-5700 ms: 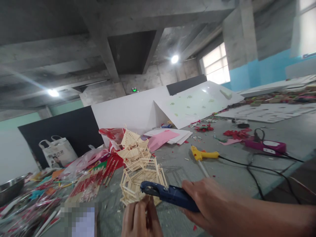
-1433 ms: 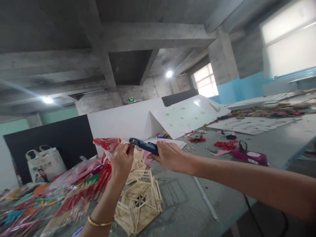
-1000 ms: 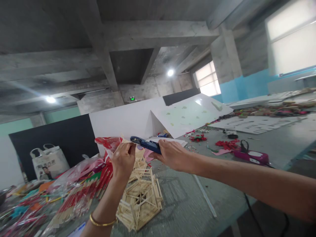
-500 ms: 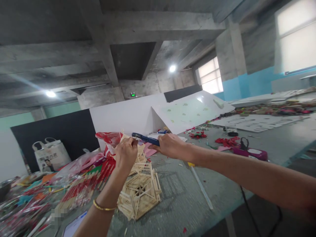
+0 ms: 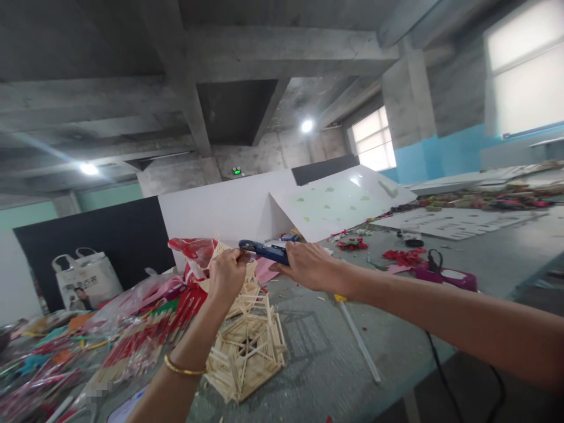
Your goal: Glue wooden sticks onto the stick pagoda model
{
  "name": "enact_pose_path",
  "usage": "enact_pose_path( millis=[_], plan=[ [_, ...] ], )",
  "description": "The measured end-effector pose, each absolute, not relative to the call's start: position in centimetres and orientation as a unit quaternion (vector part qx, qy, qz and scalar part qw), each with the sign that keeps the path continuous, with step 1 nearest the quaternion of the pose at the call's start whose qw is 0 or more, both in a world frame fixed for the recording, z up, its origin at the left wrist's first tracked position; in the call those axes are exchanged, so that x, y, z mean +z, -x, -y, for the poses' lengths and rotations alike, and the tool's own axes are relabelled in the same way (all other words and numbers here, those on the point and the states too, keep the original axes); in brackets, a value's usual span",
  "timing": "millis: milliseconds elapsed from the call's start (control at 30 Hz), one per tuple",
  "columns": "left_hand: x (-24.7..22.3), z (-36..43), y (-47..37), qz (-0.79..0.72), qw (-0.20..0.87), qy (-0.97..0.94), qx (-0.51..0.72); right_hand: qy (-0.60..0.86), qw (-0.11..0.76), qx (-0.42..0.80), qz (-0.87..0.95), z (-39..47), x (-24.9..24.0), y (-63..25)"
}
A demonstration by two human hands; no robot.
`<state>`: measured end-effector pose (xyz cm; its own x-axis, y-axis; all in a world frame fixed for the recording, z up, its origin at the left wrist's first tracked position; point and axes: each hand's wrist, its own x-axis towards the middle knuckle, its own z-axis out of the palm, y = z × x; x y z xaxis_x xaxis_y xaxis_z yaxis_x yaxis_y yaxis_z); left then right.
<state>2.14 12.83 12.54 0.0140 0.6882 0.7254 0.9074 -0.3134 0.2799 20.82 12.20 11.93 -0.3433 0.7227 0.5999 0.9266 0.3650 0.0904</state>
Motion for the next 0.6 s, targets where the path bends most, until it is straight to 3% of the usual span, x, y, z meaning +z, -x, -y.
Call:
enact_pose_path(
  millis=[600],
  plan=[
    [12.75, -13.65, -1.36, 0.537, -0.004, 0.706, -0.461, 0.506, 0.223, -0.208, 0.807, -12.14, 12.73, -21.19]
  ],
)
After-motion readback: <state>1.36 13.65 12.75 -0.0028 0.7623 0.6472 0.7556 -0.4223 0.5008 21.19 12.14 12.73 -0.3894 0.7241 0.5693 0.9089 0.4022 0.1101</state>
